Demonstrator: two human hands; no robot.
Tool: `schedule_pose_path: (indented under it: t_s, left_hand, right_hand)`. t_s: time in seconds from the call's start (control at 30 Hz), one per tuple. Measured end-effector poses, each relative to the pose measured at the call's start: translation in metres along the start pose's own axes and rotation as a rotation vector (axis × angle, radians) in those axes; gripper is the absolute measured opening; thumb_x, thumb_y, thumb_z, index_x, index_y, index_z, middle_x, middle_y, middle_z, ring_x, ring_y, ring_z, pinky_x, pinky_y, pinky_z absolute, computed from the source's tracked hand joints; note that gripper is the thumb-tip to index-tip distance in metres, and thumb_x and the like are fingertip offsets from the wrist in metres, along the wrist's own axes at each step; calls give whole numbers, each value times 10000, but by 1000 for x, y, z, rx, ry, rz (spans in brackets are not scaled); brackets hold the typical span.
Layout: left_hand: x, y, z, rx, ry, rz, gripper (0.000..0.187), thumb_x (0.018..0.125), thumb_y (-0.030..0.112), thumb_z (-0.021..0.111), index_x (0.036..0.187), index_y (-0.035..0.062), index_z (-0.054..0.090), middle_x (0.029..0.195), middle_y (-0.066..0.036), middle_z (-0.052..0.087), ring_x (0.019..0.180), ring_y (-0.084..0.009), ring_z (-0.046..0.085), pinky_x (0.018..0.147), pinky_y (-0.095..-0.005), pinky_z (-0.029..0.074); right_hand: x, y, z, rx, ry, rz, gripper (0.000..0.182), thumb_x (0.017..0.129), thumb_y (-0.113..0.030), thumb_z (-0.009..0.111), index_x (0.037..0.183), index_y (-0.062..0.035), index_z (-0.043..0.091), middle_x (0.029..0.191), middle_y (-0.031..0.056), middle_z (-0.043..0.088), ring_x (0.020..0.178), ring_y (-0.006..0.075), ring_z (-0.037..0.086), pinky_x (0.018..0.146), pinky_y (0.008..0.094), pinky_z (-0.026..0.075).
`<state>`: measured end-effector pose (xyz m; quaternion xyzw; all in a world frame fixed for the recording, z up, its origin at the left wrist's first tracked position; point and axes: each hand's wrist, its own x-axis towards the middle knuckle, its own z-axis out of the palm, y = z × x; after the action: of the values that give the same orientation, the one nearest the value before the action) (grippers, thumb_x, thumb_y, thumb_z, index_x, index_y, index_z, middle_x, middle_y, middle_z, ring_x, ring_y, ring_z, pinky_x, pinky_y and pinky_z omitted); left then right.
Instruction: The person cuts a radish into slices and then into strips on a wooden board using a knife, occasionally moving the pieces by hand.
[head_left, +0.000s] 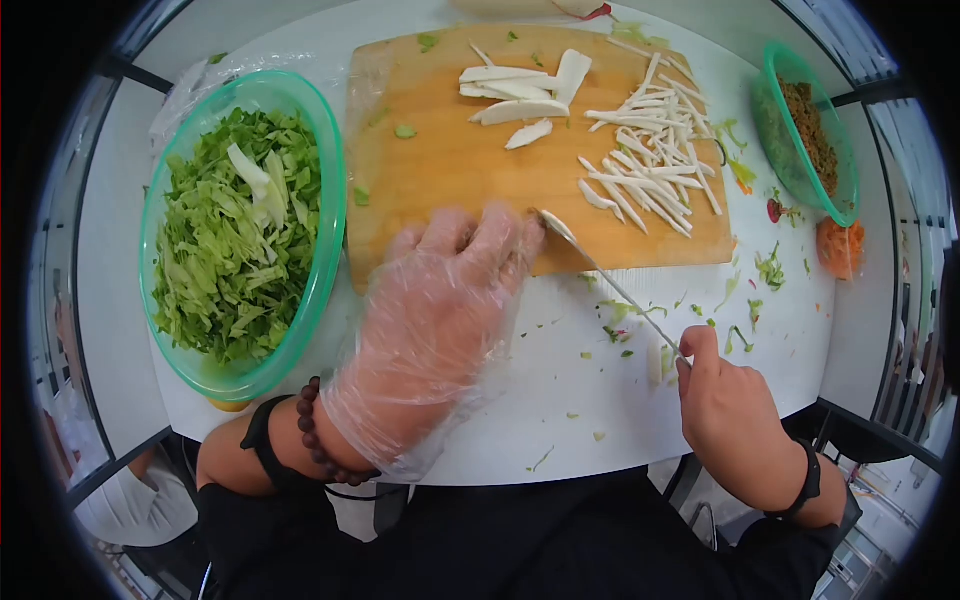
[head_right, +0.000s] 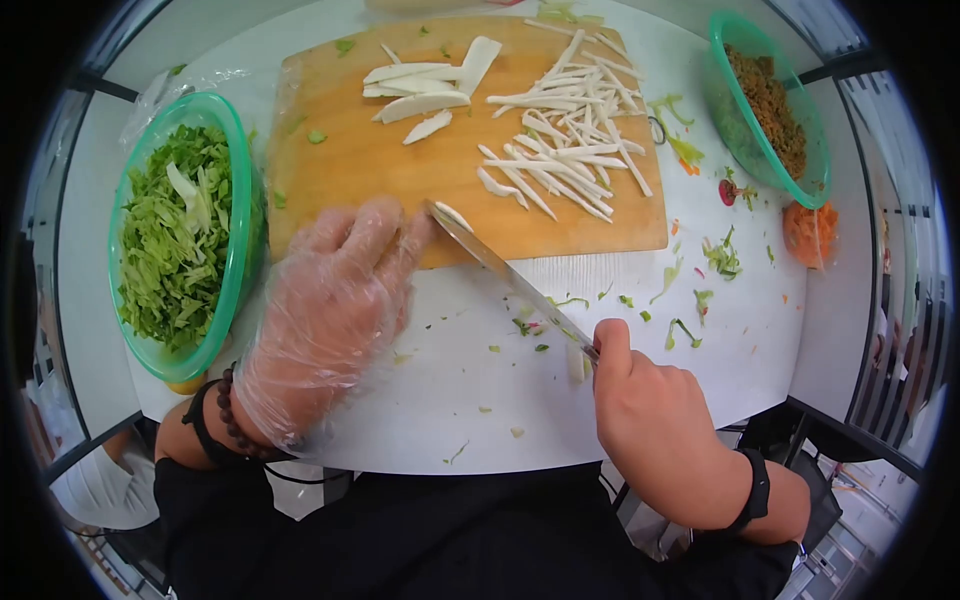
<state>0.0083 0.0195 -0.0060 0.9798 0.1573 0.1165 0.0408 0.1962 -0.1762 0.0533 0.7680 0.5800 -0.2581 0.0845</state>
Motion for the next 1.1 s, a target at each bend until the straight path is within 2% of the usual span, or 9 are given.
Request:
schedule_pose_path:
  t_s: [0.13, 0.17, 0.3, 0.43, 0.53, 0.63, 0.8, 0.93, 1.1]
  left_hand:
    - [0, 0, 1, -16, 8, 11, 527, 712, 66, 702, 1231, -5, 649, 1100, -115, 557, 954, -281, 566, 828, -382, 505]
    - [0, 0, 1, -27, 24, 12, 525, 712, 61, 698, 1231, 1, 652, 1074, -114, 560, 939, -283, 572, 822, -379, 506]
    - [0, -2, 3, -13, 37, 13, 512, 722, 48, 688, 1232, 8, 661, 1041, -108, 564, 911, -270, 576, 798, -370, 504]
    - [-2, 1, 1, 46, -12, 23, 570, 737, 81, 705, 1298, 15, 627, 1066, -118, 557, 945, -277, 571, 817, -380, 493]
    - [-1, 6, -7, 40, -31, 12, 631, 769, 135, 729, 1372, 26, 575, 1088, -127, 549, 979, -287, 567, 846, -387, 484]
    - [9, 15, -14, 16, -67, -16, 663, 807, 183, 743, 1419, 37, 533, 1108, -132, 545, 1011, -295, 567, 877, -397, 482]
    - [22, 29, -19, -24, -34, -54, 601, 844, 175, 732, 1395, 33, 537, 1172, -160, 566, 1064, -331, 591, 906, -430, 500]
    - [33, 33, -44, -137, 55, -113, 481, 867, 128, 696, 1318, 10, 577, 1219, -182, 590, 1109, -371, 601, 914, -448, 521]
    - [52, 45, -35, -152, -8, 201, 409, 905, 180, 668, 1288, 48, 611, 1302, -142, 611, 1190, -316, 590, 1032, -443, 453]
  right_hand:
    - [17, -1, -7, 37, 25, -45, 165, 950, -13, 501, 1089, 22, 420, 664, 180, 615, 574, 388, 626, 540, 478, 502]
    - [22, 1, -3, 51, 41, -42, 200, 1011, -92, 526, 1144, -1, 408, 648, 219, 613, 613, 436, 619, 574, 520, 480]
    - [8, 13, -3, 13, 32, 6, 196, 996, -71, 554, 1135, -12, 428, 635, 211, 598, 608, 429, 616, 574, 520, 471]
    - [7, 29, -4, 76, 249, -28, 185, 1007, -105, 569, 1112, -18, 444, 637, 179, 612, 602, 400, 629, 559, 503, 482]
    - [8, 32, 3, 213, 285, -52, 196, 995, -90, 580, 1119, -26, 443, 632, 176, 610, 602, 404, 627, 555, 496, 479]
    - [10, 39, 11, 264, 321, -66, 193, 987, -92, 596, 1103, -33, 453, 620, 163, 608, 598, 388, 630, 543, 479, 480]
    - [9, 63, 17, -37, 513, -108, 210, 942, -90, 643, 1084, -47, 494, 680, 113, 636, 587, 316, 645, 516, 416, 486]
    - [7, 90, 21, -209, 661, -148, 316, 888, -117, 696, 1137, -41, 519, 742, 63, 604, 584, 235, 641, 501, 354, 473]
    - [3, 98, 22, -228, 718, -170, 423, 820, -148, 773, 1151, -44, 532, 757, 51, 563, 575, 218, 611, 515, 341, 465]
